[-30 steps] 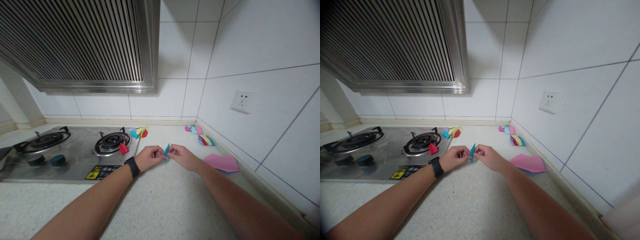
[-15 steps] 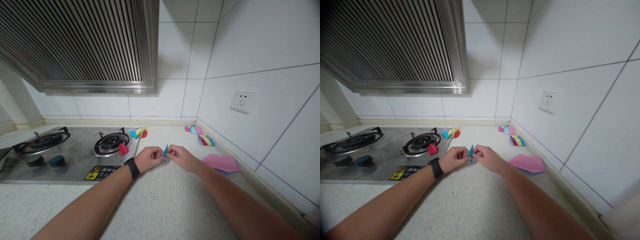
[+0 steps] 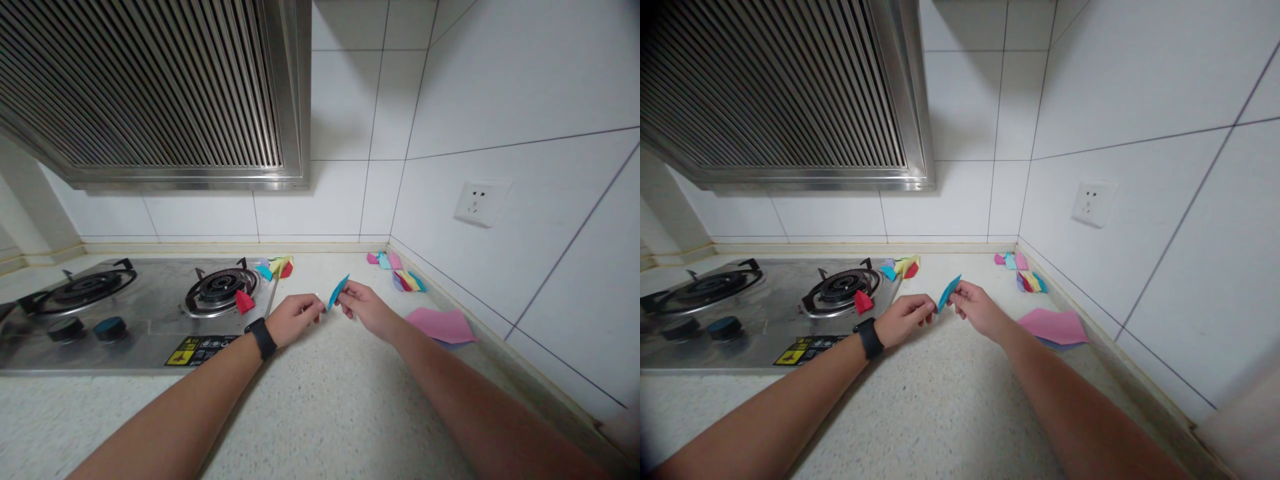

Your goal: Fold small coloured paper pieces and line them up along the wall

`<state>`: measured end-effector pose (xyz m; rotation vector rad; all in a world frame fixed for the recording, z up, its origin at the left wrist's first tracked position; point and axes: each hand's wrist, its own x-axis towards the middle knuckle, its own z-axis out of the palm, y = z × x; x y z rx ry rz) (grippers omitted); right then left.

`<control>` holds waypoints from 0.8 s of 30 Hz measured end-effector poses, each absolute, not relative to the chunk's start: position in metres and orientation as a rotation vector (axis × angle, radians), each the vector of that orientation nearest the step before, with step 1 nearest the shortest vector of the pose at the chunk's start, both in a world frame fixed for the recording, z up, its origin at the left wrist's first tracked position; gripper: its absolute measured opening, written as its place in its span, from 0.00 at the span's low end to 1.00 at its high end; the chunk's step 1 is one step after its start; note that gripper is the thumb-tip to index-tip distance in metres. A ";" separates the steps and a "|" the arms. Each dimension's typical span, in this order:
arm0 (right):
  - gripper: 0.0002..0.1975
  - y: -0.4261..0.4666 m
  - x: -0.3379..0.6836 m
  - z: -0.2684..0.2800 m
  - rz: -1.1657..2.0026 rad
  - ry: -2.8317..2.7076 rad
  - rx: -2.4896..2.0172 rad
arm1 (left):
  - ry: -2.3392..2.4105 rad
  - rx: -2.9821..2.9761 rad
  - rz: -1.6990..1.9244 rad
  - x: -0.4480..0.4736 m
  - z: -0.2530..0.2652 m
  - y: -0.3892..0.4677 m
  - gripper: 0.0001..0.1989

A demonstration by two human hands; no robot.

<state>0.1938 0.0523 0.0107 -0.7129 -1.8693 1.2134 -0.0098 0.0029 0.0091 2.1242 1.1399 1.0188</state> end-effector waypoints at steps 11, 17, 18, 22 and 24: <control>0.13 0.042 0.195 0.017 1.500 -1.710 -0.593 | 1.167 2.180 0.981 -0.010 0.008 0.004 0.21; 0.13 0.042 0.195 0.016 1.482 -1.766 -0.602 | 1.186 2.225 0.945 -0.009 0.009 0.003 0.20; 0.13 0.043 0.195 0.015 1.478 -1.778 -0.607 | 1.193 2.232 0.939 -0.009 0.009 0.003 0.20; 0.12 0.044 0.195 0.013 1.455 -1.817 -0.590 | 1.210 2.266 0.916 -0.009 0.011 0.002 0.20; 0.11 0.045 0.195 0.012 1.446 -1.826 -0.583 | 1.220 2.282 0.901 -0.009 0.011 0.001 0.20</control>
